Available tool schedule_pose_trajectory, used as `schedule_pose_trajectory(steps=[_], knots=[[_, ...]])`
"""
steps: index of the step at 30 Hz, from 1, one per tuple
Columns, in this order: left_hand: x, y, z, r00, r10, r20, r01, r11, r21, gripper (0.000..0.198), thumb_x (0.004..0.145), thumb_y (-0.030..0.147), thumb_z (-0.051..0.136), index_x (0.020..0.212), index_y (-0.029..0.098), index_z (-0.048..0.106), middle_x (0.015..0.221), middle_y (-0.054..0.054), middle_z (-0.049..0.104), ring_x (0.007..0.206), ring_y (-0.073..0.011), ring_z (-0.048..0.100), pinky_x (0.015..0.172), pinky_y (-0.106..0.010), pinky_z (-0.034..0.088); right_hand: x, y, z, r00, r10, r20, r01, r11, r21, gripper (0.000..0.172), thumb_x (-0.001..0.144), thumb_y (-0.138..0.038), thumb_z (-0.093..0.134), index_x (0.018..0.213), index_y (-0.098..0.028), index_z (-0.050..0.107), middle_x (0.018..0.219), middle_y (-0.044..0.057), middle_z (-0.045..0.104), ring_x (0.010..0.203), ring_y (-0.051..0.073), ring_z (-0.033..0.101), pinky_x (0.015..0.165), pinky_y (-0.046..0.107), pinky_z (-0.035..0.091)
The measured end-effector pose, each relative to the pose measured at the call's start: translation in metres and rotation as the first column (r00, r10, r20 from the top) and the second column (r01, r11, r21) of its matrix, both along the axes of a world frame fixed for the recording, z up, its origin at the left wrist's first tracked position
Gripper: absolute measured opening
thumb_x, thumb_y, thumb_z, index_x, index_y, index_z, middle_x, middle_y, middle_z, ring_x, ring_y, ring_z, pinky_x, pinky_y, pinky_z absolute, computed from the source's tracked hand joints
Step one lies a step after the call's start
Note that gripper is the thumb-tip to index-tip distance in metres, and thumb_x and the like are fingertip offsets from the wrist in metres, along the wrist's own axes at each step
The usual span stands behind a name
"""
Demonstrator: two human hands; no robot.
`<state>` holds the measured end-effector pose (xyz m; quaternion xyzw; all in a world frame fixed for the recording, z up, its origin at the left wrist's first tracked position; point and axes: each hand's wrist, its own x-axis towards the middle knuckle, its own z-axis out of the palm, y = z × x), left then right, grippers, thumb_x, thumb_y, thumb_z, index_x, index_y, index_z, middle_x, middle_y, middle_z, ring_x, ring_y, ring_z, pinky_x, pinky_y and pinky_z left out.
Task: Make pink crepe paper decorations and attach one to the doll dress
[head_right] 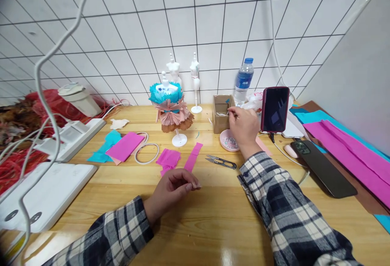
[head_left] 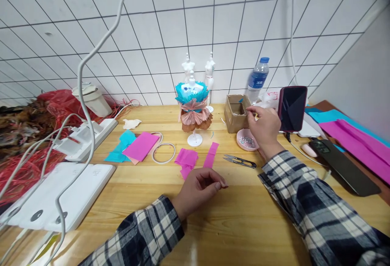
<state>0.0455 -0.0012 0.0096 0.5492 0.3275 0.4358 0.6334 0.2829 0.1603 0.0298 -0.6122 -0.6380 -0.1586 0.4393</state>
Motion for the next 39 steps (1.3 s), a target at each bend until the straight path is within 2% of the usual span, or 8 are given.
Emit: schedule_pose_trajectory(steps=[6,11,16,20,23,26,32,39], knots=[[-0.0033,0.0024,0.0001,0.999,0.020,0.039,-0.019,1.000,-0.012,0.014,0.079,0.028,0.072,0.078,0.014,0.069,0.078,-0.006,0.071,0.075,-0.0134,0.064,0.072,-0.024,0.049,-0.0011,-0.0046,-0.0065,0.999,0.012,0.049,-0.009,0.999,-0.047,0.029,0.085,-0.024,0.051,0.101,-0.023,0.075,0.087,0.006,0.074,0.086,0.025,0.062,0.074,0.035,0.045],[-0.0063,0.0051,-0.0008,0.997,0.049,0.067,-0.047,0.998,-0.030,0.015,0.079,0.028,0.073,0.077,0.014,0.068,0.078,-0.005,0.071,0.076,-0.0130,0.064,0.071,-0.023,0.049,0.0001,-0.0081,-0.0011,0.997,0.075,0.036,-0.073,0.996,-0.060,0.033,0.086,-0.019,0.048,0.107,-0.025,0.073,0.112,0.003,0.072,0.098,0.024,0.064,0.083,0.035,0.047],[-0.0079,0.0052,-0.0009,0.997,0.057,0.052,-0.055,0.997,-0.046,0.015,0.079,0.028,0.073,0.078,0.014,0.067,0.079,-0.005,0.071,0.074,-0.0122,0.064,0.069,-0.022,0.048,0.0036,-0.0079,0.0027,0.999,0.019,-0.044,-0.024,0.993,-0.117,0.036,0.088,-0.025,0.052,0.120,-0.029,0.066,0.104,0.003,0.074,0.092,0.025,0.067,0.074,0.034,0.047],[-0.0077,0.0045,-0.0003,0.998,0.046,0.052,-0.043,0.998,-0.043,0.015,0.079,0.028,0.073,0.078,0.014,0.067,0.079,-0.005,0.070,0.075,-0.0128,0.064,0.070,-0.022,0.048,0.0036,-0.0072,0.0020,0.999,0.021,-0.025,-0.024,0.994,-0.108,0.026,0.089,-0.029,0.053,0.106,-0.026,0.072,0.094,0.005,0.075,0.088,0.025,0.066,0.073,0.033,0.046],[-0.0068,0.0036,0.0005,0.999,0.029,0.046,-0.028,0.999,-0.021,0.015,0.079,0.029,0.072,0.078,0.014,0.068,0.079,-0.005,0.070,0.077,-0.0134,0.064,0.073,-0.023,0.048,0.0039,-0.0060,0.0008,0.998,0.070,-0.001,-0.070,0.996,-0.064,0.024,0.089,-0.029,0.053,0.097,-0.024,0.075,0.097,0.006,0.073,0.090,0.024,0.065,0.074,0.032,0.046],[-0.0067,0.0031,0.0008,1.000,0.001,0.021,-0.001,1.000,0.001,0.016,0.079,0.029,0.072,0.078,0.014,0.068,0.079,-0.006,0.070,0.076,-0.0140,0.063,0.073,-0.025,0.049,0.0060,-0.0046,-0.0005,0.995,0.100,0.009,-0.100,0.994,-0.044,0.025,0.089,-0.028,0.052,0.101,-0.023,0.074,0.101,0.007,0.072,0.091,0.024,0.064,0.078,0.034,0.047],[-0.0085,0.0039,0.0007,0.999,0.041,0.014,-0.041,0.999,-0.028,0.019,0.078,0.032,0.072,0.078,0.014,0.067,0.080,-0.006,0.070,0.076,-0.0151,0.063,0.072,-0.026,0.049,0.0063,-0.0077,0.0003,0.998,0.048,0.050,-0.042,0.992,-0.115,0.035,0.088,-0.020,0.047,0.114,-0.025,0.070,0.094,0.007,0.074,0.086,0.025,0.064,0.073,0.034,0.045],[-0.0089,0.0038,0.0004,0.999,0.042,0.016,-0.041,0.999,-0.028,0.020,0.077,0.033,0.073,0.077,0.014,0.067,0.079,-0.006,0.070,0.076,-0.0158,0.063,0.072,-0.027,0.049,0.0055,-0.0084,-0.0008,0.989,0.108,0.098,-0.089,0.979,-0.182,0.027,0.084,-0.024,0.051,0.099,-0.022,0.073,0.100,0.005,0.073,0.092,0.025,0.064,0.076,0.035,0.047]])
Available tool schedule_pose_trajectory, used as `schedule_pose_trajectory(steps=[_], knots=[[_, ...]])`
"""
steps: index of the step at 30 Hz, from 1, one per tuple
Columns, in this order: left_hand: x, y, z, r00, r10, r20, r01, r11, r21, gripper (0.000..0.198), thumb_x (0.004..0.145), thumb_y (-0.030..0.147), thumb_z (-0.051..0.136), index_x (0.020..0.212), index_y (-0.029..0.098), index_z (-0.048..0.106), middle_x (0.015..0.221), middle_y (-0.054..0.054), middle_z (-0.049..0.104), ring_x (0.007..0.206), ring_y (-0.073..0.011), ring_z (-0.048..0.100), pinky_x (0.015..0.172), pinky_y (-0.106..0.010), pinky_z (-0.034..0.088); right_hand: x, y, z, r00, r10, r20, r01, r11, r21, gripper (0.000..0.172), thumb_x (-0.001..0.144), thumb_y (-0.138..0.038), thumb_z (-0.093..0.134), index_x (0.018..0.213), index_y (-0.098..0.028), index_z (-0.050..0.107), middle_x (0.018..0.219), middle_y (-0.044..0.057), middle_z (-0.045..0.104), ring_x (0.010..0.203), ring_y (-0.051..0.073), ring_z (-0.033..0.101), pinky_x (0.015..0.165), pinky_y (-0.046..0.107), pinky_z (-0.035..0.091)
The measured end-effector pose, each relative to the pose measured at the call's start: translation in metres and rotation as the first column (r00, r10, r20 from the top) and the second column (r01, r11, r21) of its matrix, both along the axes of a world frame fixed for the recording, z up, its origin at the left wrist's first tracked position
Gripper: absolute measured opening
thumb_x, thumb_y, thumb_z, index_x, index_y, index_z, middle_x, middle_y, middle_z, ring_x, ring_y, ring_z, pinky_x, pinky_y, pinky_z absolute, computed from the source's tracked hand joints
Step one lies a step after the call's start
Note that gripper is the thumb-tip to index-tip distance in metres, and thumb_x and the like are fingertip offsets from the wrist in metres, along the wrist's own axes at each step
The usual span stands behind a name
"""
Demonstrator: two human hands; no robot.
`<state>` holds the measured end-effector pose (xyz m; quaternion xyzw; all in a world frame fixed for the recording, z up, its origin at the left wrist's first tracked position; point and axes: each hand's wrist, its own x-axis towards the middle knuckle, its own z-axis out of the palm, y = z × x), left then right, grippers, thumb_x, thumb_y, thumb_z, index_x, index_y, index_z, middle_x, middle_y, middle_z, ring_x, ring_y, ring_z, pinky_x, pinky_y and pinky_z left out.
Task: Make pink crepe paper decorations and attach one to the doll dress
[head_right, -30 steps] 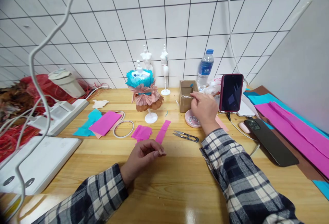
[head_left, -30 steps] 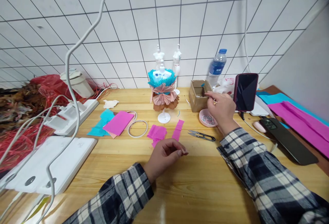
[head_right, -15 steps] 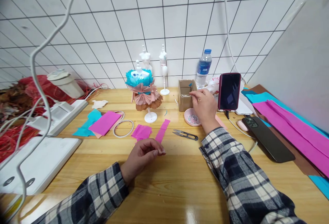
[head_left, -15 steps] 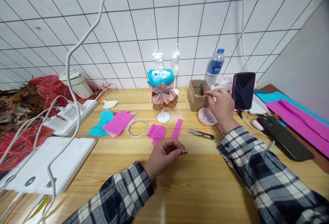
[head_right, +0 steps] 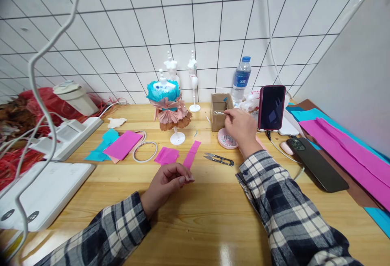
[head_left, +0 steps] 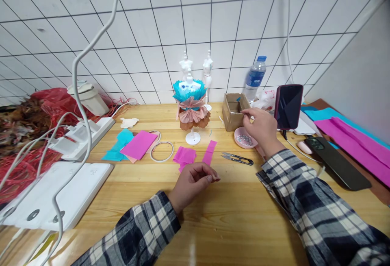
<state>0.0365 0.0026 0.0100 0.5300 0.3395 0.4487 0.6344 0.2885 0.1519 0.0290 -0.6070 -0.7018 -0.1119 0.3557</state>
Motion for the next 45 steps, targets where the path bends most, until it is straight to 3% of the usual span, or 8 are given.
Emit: schedule_pose_trajectory(steps=[4,7,12,17,22,36,40,45], knots=[[0.000,0.000,0.001,1.000,0.019,-0.005,-0.019,1.000,-0.011,0.020,0.076,0.033,0.074,0.077,0.014,0.067,0.079,-0.006,0.070,0.074,-0.0154,0.063,0.070,-0.026,0.048,0.000,-0.002,0.005,0.998,0.059,-0.016,-0.058,0.997,0.042,0.035,0.081,-0.023,0.056,0.114,-0.024,0.068,0.114,0.004,0.069,0.102,0.024,0.062,0.081,0.036,0.048],[-0.001,0.000,0.001,0.999,0.033,0.006,-0.033,0.999,-0.041,0.021,0.076,0.033,0.074,0.076,0.014,0.066,0.078,-0.006,0.069,0.073,-0.0149,0.063,0.066,-0.024,0.047,-0.006,-0.014,0.026,0.995,0.062,-0.075,-0.052,0.990,0.130,0.040,0.081,-0.023,0.056,0.120,-0.024,0.065,0.122,0.006,0.064,0.103,0.025,0.062,0.079,0.035,0.049],[-0.003,0.002,-0.003,0.994,0.051,0.100,-0.038,0.991,-0.130,0.024,0.074,0.035,0.075,0.074,0.014,0.064,0.078,-0.005,0.068,0.074,-0.0156,0.066,0.056,-0.019,0.043,-0.031,-0.065,0.061,0.939,0.295,-0.178,-0.289,0.956,0.059,0.024,0.087,-0.026,0.054,0.103,-0.023,0.071,0.090,0.005,0.071,0.079,0.020,0.064,0.070,0.033,0.048],[-0.003,0.003,-0.002,0.980,0.060,0.192,-0.025,0.983,-0.181,0.021,0.072,0.032,0.076,0.072,0.015,0.064,0.076,-0.003,0.067,0.072,-0.0139,0.064,0.060,-0.021,0.044,-0.050,-0.121,0.032,0.735,0.625,-0.264,-0.670,0.731,-0.134,0.021,0.084,-0.025,0.062,0.105,-0.023,0.068,0.099,0.005,0.071,0.091,0.020,0.064,0.082,0.036,0.049],[0.000,0.001,0.000,0.977,0.030,0.210,0.000,0.990,-0.143,0.020,0.072,0.033,0.075,0.072,0.015,0.065,0.075,-0.004,0.066,0.071,-0.0145,0.061,0.066,-0.025,0.045,-0.054,-0.149,0.001,0.706,0.568,-0.424,-0.677,0.717,-0.167,0.018,0.082,-0.025,0.068,0.100,-0.026,0.070,0.106,0.005,0.069,0.096,0.020,0.063,0.080,0.035,0.052],[0.001,-0.007,0.006,0.995,0.042,-0.086,-0.033,0.994,0.102,0.018,0.078,0.031,0.071,0.075,0.015,0.066,0.074,-0.003,0.065,0.071,-0.0149,0.058,0.070,-0.026,0.046,-0.057,-0.159,-0.001,0.754,0.608,-0.249,-0.637,0.769,-0.051,0.010,0.086,-0.022,0.064,0.089,-0.028,0.071,0.109,0.002,0.071,0.095,0.018,0.066,0.086,0.036,0.051],[0.004,-0.010,0.007,0.988,0.044,-0.150,-0.030,0.995,0.093,0.018,0.079,0.032,0.071,0.077,0.014,0.067,0.076,-0.005,0.068,0.071,-0.0151,0.061,0.068,-0.026,0.048,-0.056,-0.155,-0.002,0.711,0.636,-0.301,-0.681,0.729,-0.067,0.009,0.083,-0.018,0.064,0.084,-0.026,0.069,0.105,0.002,0.071,0.094,0.018,0.065,0.085,0.036,0.051],[0.004,-0.011,0.010,0.951,0.150,-0.271,-0.125,0.986,0.109,0.025,0.077,0.037,0.071,0.071,0.015,0.062,0.064,-0.001,0.063,0.056,-0.0115,0.057,0.054,-0.022,0.045,-0.053,-0.148,-0.001,0.624,0.561,-0.544,-0.738,0.652,-0.175,0.006,0.083,-0.023,0.064,0.077,-0.021,0.064,0.100,0.007,0.066,0.083,0.016,0.063,0.058,0.024,0.050]])
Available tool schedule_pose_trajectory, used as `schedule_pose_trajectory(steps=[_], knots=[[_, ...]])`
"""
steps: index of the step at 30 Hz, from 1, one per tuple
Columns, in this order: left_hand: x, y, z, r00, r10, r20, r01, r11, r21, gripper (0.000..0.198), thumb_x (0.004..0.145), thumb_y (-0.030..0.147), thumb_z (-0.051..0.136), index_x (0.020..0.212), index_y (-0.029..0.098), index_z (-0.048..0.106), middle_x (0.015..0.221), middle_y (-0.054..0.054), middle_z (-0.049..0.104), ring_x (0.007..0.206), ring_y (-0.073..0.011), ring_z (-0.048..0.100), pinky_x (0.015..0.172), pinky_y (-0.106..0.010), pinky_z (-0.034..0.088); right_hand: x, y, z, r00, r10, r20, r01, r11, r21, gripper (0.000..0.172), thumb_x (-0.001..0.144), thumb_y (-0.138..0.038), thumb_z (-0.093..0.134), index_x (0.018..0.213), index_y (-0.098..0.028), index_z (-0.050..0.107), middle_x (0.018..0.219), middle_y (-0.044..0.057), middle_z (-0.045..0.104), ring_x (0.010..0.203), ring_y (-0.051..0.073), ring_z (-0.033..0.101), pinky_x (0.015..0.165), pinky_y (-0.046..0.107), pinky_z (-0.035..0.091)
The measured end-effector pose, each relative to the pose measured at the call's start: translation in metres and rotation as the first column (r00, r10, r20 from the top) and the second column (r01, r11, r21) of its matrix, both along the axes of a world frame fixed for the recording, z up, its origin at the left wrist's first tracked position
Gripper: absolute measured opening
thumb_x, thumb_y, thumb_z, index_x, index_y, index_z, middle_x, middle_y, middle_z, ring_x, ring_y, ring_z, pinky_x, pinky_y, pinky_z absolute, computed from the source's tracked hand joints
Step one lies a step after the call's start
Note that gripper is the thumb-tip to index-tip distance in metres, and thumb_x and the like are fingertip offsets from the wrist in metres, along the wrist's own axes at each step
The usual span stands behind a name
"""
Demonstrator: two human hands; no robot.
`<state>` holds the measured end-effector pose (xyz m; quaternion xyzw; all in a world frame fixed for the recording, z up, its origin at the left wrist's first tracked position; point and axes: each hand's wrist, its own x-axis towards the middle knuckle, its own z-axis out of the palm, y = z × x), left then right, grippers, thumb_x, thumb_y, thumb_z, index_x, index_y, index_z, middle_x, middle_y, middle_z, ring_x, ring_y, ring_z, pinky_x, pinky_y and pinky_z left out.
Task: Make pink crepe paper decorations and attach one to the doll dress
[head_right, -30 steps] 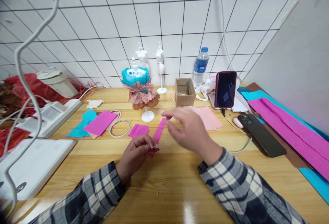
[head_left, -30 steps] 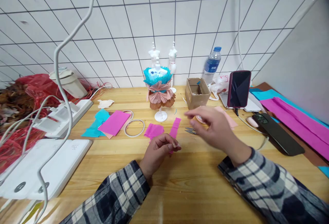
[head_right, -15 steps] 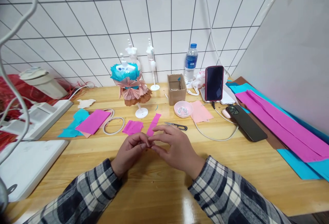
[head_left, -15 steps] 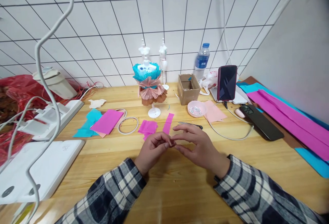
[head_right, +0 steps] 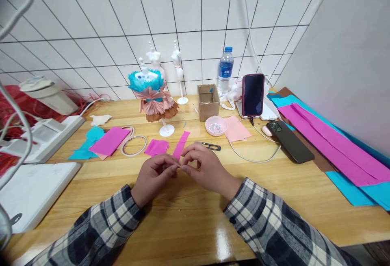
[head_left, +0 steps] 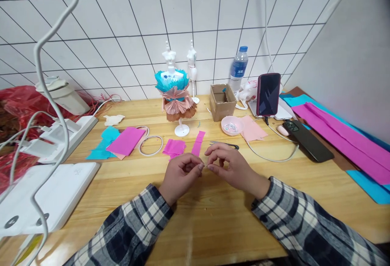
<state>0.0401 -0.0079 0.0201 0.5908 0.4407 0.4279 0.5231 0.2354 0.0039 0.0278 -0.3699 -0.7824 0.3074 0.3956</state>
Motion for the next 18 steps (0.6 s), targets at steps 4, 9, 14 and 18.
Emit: schedule_pose_trajectory(steps=[4,9,14,18], knots=[[-0.012,0.010,0.002,0.968,0.224,-0.109,-0.209,0.969,0.131,0.023,0.082,0.039,0.066,0.084,0.016,0.063,0.061,0.002,0.057,0.051,-0.0102,0.049,0.049,-0.022,0.039,0.004,0.003,0.000,0.999,-0.024,0.035,0.026,0.999,-0.047,0.006,0.084,-0.018,0.061,0.079,-0.020,0.062,0.094,0.004,0.066,0.070,0.012,0.058,0.055,0.022,0.047],[-0.015,0.015,0.008,0.859,0.099,-0.502,0.166,0.875,0.455,0.035,0.081,0.039,0.066,0.111,0.019,0.064,0.103,-0.010,0.066,0.093,-0.0238,0.058,0.081,-0.035,0.045,0.004,-0.001,0.000,0.972,-0.065,0.225,0.033,0.989,0.141,0.009,0.082,-0.013,0.061,0.083,-0.022,0.063,0.091,0.002,0.067,0.080,0.015,0.060,0.069,0.027,0.048],[-0.005,0.008,0.010,0.682,0.152,-0.716,0.365,0.777,0.512,0.021,0.090,0.036,0.055,0.100,0.021,0.065,0.105,-0.009,0.067,0.095,-0.0253,0.057,0.082,-0.038,0.038,0.001,-0.006,0.002,0.941,-0.087,0.327,0.020,0.979,0.202,0.007,0.086,-0.016,0.059,0.086,-0.022,0.063,0.092,0.001,0.068,0.084,0.015,0.062,0.072,0.026,0.046],[-0.003,0.005,0.011,0.667,0.167,-0.726,0.375,0.767,0.521,0.017,0.094,0.029,0.048,0.093,0.020,0.063,0.098,-0.007,0.067,0.089,-0.0227,0.057,0.079,-0.037,0.038,0.002,-0.006,0.001,0.919,-0.113,0.377,0.022,0.971,0.237,0.008,0.088,-0.019,0.057,0.088,-0.021,0.064,0.095,0.001,0.069,0.085,0.015,0.063,0.070,0.025,0.044]])
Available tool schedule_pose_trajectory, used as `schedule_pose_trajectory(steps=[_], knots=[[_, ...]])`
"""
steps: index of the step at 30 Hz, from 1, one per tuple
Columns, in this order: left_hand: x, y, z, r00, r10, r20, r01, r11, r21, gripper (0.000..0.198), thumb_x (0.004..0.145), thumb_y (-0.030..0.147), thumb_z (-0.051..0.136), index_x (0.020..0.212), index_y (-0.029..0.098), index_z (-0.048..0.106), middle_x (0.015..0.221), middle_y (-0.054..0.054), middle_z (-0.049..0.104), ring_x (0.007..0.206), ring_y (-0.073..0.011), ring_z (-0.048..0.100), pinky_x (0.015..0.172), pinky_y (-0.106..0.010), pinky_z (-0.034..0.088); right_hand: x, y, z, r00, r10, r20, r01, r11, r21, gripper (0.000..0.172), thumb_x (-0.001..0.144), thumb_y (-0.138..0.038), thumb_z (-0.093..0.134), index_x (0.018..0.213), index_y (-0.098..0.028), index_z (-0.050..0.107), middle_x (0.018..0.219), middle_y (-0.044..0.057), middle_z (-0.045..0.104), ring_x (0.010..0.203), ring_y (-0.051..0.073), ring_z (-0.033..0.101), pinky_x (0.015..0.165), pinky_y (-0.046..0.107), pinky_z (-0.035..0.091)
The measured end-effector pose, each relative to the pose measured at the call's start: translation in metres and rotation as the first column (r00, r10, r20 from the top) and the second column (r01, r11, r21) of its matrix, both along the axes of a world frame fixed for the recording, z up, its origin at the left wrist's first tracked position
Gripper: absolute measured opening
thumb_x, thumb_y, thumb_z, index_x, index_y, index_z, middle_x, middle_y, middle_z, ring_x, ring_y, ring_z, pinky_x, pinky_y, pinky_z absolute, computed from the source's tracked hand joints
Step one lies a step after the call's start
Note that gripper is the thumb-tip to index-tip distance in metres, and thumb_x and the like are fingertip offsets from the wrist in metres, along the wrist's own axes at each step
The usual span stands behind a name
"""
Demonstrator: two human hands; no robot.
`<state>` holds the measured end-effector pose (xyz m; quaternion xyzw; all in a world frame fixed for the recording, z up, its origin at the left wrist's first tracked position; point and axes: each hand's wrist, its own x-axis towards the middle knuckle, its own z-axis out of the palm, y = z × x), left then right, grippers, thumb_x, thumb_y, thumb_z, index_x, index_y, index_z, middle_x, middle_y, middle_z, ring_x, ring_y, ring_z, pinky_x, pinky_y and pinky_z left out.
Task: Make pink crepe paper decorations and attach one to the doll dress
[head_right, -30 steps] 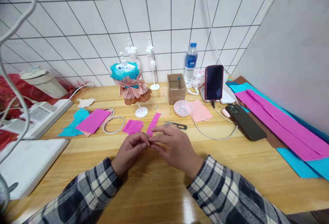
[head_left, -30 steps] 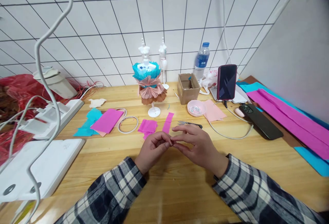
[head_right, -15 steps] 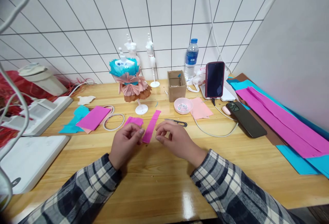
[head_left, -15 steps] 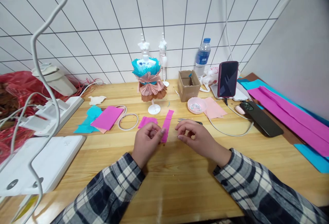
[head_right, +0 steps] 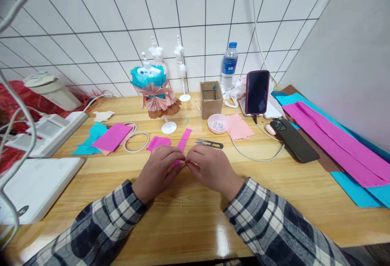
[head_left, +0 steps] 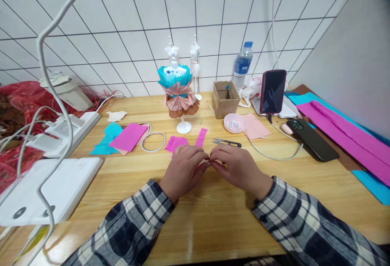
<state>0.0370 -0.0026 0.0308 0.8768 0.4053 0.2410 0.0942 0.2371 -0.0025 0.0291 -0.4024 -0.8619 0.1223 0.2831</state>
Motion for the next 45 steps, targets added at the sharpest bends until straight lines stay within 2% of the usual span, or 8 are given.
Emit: schedule_pose_trajectory(steps=[8,13,16,22,29,35,38,45], knots=[[0.001,-0.001,-0.001,0.996,0.064,0.060,-0.059,0.995,-0.079,0.023,0.097,0.027,0.039,0.084,0.018,0.057,0.088,-0.007,0.062,0.085,-0.0214,0.053,0.077,-0.036,0.041,0.007,0.003,0.001,0.999,0.008,-0.033,-0.013,0.989,-0.149,0.018,0.093,-0.026,0.053,0.102,-0.026,0.068,0.089,-0.002,0.074,0.074,0.013,0.066,0.063,0.025,0.045],[-0.002,0.002,-0.003,0.978,0.098,0.182,-0.072,0.987,-0.143,0.025,0.098,0.027,0.040,0.078,0.019,0.053,0.084,-0.005,0.060,0.082,-0.0195,0.052,0.076,-0.035,0.041,0.014,0.012,0.000,0.930,-0.223,-0.292,0.106,0.924,-0.367,0.025,0.086,-0.030,0.062,0.109,-0.022,0.068,0.094,0.003,0.074,0.062,0.011,0.062,0.059,0.024,0.048],[-0.002,0.001,-0.003,0.977,0.045,0.210,-0.018,0.992,-0.127,0.019,0.096,0.026,0.044,0.082,0.019,0.054,0.086,-0.004,0.060,0.084,-0.0188,0.052,0.078,-0.034,0.040,0.009,0.012,0.000,0.882,-0.220,-0.417,-0.069,0.815,-0.576,0.031,0.084,-0.035,0.064,0.108,-0.018,0.068,0.100,0.007,0.074,0.073,0.014,0.066,0.059,0.023,0.049],[0.000,-0.001,-0.004,0.979,0.001,0.203,0.024,0.992,-0.120,0.016,0.096,0.026,0.046,0.086,0.019,0.055,0.086,-0.004,0.059,0.084,-0.0189,0.052,0.077,-0.034,0.040,0.003,0.010,-0.003,0.825,-0.281,-0.490,-0.342,0.442,-0.829,0.039,0.077,-0.045,0.070,0.105,-0.017,0.070,0.096,0.008,0.074,0.064,0.012,0.063,0.041,0.016,0.041],[0.000,0.000,-0.007,0.981,-0.013,0.195,0.037,0.992,-0.119,0.016,0.095,0.026,0.046,0.085,0.019,0.055,0.087,-0.004,0.060,0.084,-0.0192,0.052,0.077,-0.035,0.041,0.007,0.014,-0.009,0.766,-0.398,-0.504,-0.403,0.314,-0.860,0.035,0.070,-0.046,0.077,0.086,-0.015,0.070,0.084,0.005,0.073,0.054,0.008,0.060,0.038,0.015,0.038],[0.001,-0.001,-0.005,0.988,0.006,0.155,0.011,0.994,-0.110,0.017,0.095,0.028,0.046,0.085,0.020,0.056,0.086,-0.004,0.062,0.085,-0.0198,0.053,0.079,-0.036,0.041,0.006,0.014,-0.008,0.770,-0.448,-0.454,-0.348,0.302,-0.888,0.033,0.066,-0.042,0.079,0.080,-0.015,0.067,0.075,0.003,0.070,0.051,0.007,0.057,0.038,0.015,0.037],[0.002,-0.002,-0.005,0.993,0.045,0.110,-0.035,0.995,-0.089,0.018,0.094,0.031,0.048,0.084,0.020,0.059,0.086,-0.004,0.063,0.086,-0.0214,0.054,0.081,-0.039,0.041,0.005,0.014,-0.006,0.794,-0.433,-0.427,-0.290,0.348,-0.892,0.029,0.066,-0.040,0.077,0.076,-0.015,0.065,0.072,0.003,0.068,0.050,0.008,0.055,0.038,0.016,0.037],[0.000,0.001,-0.007,0.973,0.196,0.121,-0.184,0.978,-0.102,0.016,0.090,0.036,0.054,0.091,0.020,0.055,0.098,-0.007,0.065,0.095,-0.0244,0.056,0.083,-0.041,0.044,0.033,0.027,-0.004,0.871,-0.406,-0.277,0.132,0.737,-0.663,0.023,0.070,-0.038,0.070,0.077,-0.016,0.067,0.063,0.001,0.063,0.054,0.010,0.053,0.047,0.020,0.038]])
